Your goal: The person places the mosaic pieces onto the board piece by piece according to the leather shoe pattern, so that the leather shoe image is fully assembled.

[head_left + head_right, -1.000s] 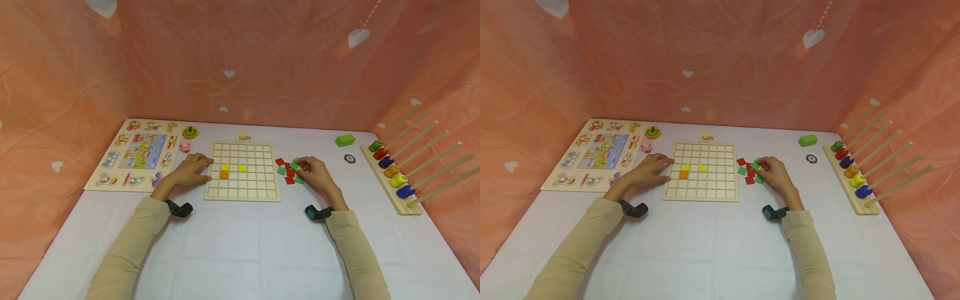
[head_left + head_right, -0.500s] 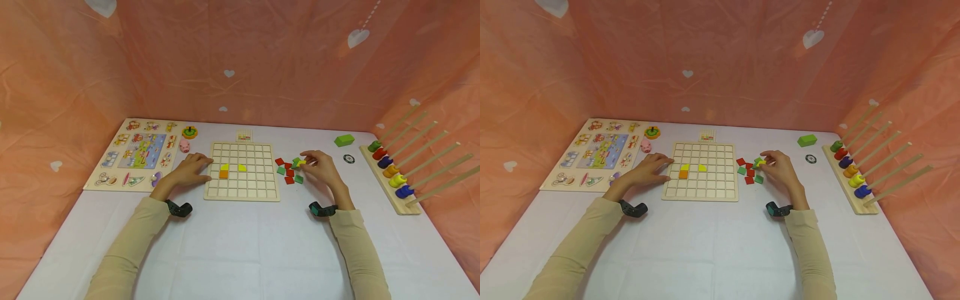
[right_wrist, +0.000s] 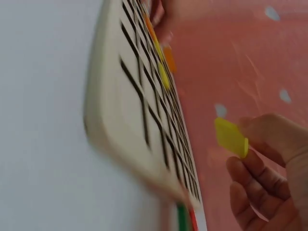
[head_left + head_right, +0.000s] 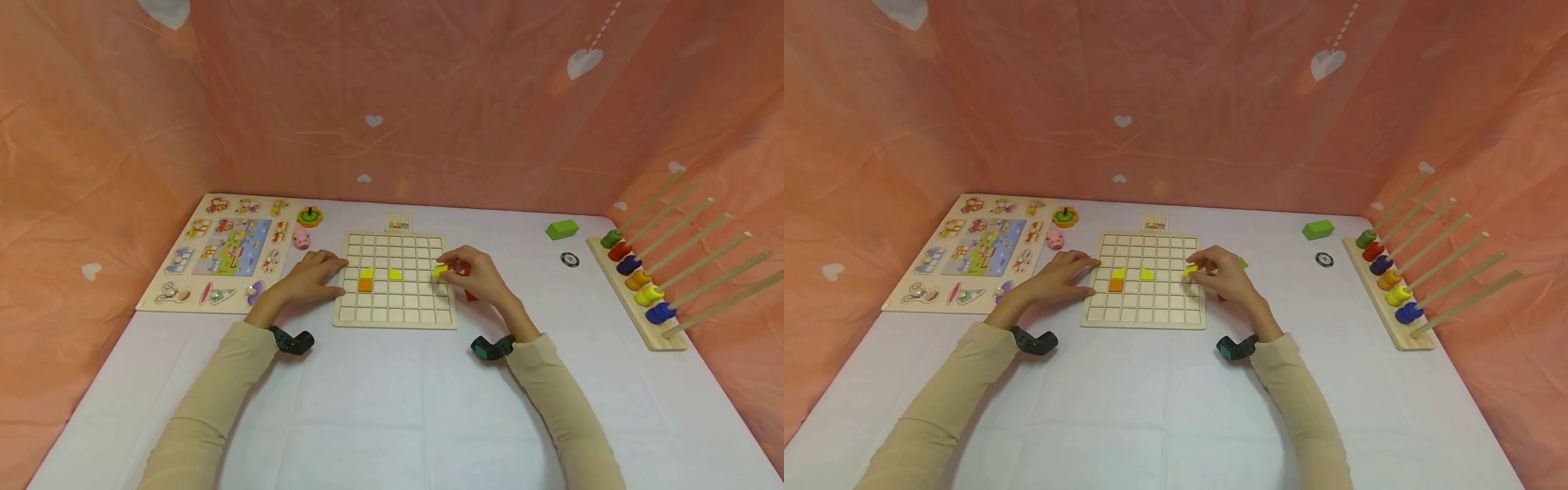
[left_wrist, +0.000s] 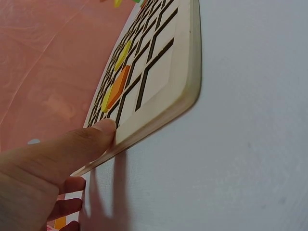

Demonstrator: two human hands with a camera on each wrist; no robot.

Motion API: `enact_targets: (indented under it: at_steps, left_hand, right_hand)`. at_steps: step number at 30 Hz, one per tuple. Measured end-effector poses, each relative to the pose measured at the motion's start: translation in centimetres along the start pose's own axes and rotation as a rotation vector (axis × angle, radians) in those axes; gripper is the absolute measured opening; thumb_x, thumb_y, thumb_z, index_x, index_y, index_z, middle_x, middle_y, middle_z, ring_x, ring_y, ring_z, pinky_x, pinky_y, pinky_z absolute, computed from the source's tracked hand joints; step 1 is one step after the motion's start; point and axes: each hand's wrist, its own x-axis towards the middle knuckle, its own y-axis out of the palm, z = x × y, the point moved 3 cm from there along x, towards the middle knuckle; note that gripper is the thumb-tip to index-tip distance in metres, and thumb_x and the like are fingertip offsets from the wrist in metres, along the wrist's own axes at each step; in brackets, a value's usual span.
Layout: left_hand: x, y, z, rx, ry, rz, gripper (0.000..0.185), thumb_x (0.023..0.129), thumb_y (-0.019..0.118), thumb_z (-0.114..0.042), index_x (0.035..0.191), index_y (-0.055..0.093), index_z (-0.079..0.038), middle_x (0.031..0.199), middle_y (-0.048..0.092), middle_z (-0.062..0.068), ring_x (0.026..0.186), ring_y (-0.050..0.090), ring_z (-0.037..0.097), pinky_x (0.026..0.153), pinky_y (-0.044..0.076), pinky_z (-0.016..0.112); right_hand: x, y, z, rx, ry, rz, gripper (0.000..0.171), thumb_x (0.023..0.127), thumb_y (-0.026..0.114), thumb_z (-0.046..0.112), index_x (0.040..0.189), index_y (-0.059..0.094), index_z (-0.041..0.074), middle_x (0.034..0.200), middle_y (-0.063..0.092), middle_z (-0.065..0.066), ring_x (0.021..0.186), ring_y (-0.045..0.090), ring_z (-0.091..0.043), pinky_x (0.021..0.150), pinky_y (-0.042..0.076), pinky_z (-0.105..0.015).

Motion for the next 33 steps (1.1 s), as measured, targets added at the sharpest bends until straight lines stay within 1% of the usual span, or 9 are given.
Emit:
enact_targets:
  at_steps: [3,6,9,11,14,16,22,25,33]
  left_hand:
    - [0.0,0.0,0.0,-0.002,0.001,0.002,0.062,0.084,0.068,-0.034,0.137,0.046,-0.009,0.133,0.042,0.018,0.121,0.034,0.035,0.102,0.029,0.053]
    - [0.0,0.0,-0.1,-0.002,0.004,0.002,0.062,0.084,0.068,-0.033,0.137,0.046,-0.009,0.133,0.042,0.018,0.122,0.034,0.036,0.101,0.029,0.054]
    - [0.0,0.0,-0.2,-0.002,0.002,0.003,0.062,0.084,0.068,-0.033,0.137,0.046,-0.008,0.133,0.042,0.019,0.122,0.034,0.036,0.101,0.030,0.054]
    - [0.0,0.0,-0.2,-0.005,-0.003,0.004,0.062,0.084,0.068,-0.033,0.137,0.046,-0.009,0.133,0.042,0.018,0.122,0.034,0.036,0.101,0.030,0.054]
    - [0.0,0.0,-0.2,-0.007,-0.013,0.008,0.062,0.084,0.068,-0.033,0.137,0.046,-0.009,0.133,0.042,0.018,0.122,0.034,0.035,0.102,0.029,0.053]
    - [-0.1,0.0,-0.1,-0.008,-0.017,0.010,0.062,0.084,0.068,-0.033,0.137,0.045,-0.009,0.133,0.042,0.018,0.122,0.034,0.036,0.102,0.029,0.053]
    - [-0.1,0.0,-0.1,-0.004,-0.022,0.014,0.062,0.084,0.068,-0.032,0.137,0.045,-0.009,0.133,0.042,0.018,0.123,0.033,0.035,0.102,0.029,0.053]
    - [0.0,0.0,-0.1,-0.006,-0.024,0.013,0.062,0.084,0.068,-0.031,0.137,0.046,-0.008,0.133,0.042,0.018,0.123,0.033,0.035,0.102,0.029,0.053]
    - [0.1,-0.1,-0.2,-0.016,-0.032,0.019,0.062,0.084,0.068,-0.033,0.137,0.045,-0.009,0.133,0.041,0.017,0.122,0.033,0.034,0.103,0.029,0.052]
  right_hand:
    - [0.7,1.8,0.9,0.058,-0.064,0.027,0.025,0.078,0.073,0.002,0.102,0.067,-0.003,0.096,0.064,-0.015,0.084,0.060,-0.026,0.070,0.051,-0.034]
    - [1.3,3.1,2.8,0.094,-0.112,0.057,0.023,0.077,0.072,-0.002,0.100,0.067,-0.008,0.095,0.064,-0.020,0.083,0.060,-0.033,0.068,0.050,-0.039]
    - [1.5,4.1,4.9,0.106,-0.117,0.094,0.022,0.078,0.069,-0.006,0.098,0.066,-0.012,0.095,0.063,-0.025,0.083,0.058,-0.037,0.069,0.050,-0.046]
    - [1.8,5.1,4.6,0.089,-0.105,0.113,0.021,0.079,0.070,-0.002,0.099,0.067,-0.008,0.095,0.064,-0.021,0.082,0.059,-0.032,0.070,0.051,-0.041]
    - [2.3,6.6,3.4,0.068,-0.107,0.121,0.019,0.080,0.071,0.004,0.098,0.069,-0.002,0.095,0.065,-0.012,0.080,0.060,-0.021,0.069,0.051,-0.030]
    - [2.5,7.5,2.3,0.056,-0.112,0.120,0.018,0.080,0.072,0.009,0.098,0.071,0.003,0.094,0.066,-0.006,0.079,0.059,-0.014,0.067,0.049,-0.024]
    - [2.7,8.8,2.6,0.014,-0.089,0.154,0.014,0.082,0.071,0.013,0.094,0.072,0.008,0.091,0.064,-0.001,0.077,0.053,-0.010,0.065,0.045,-0.021]
    - [2.6,9.3,2.7,-0.020,-0.092,0.174,0.012,0.083,0.071,0.014,0.094,0.072,0.008,0.093,0.063,-0.001,0.077,0.051,-0.010,0.064,0.043,-0.021]
    - [2.7,9.7,3.1,-0.099,-0.107,0.154,0.010,0.083,0.071,0.014,0.091,0.072,0.008,0.094,0.062,-0.003,0.078,0.052,-0.010,0.065,0.045,-0.020]
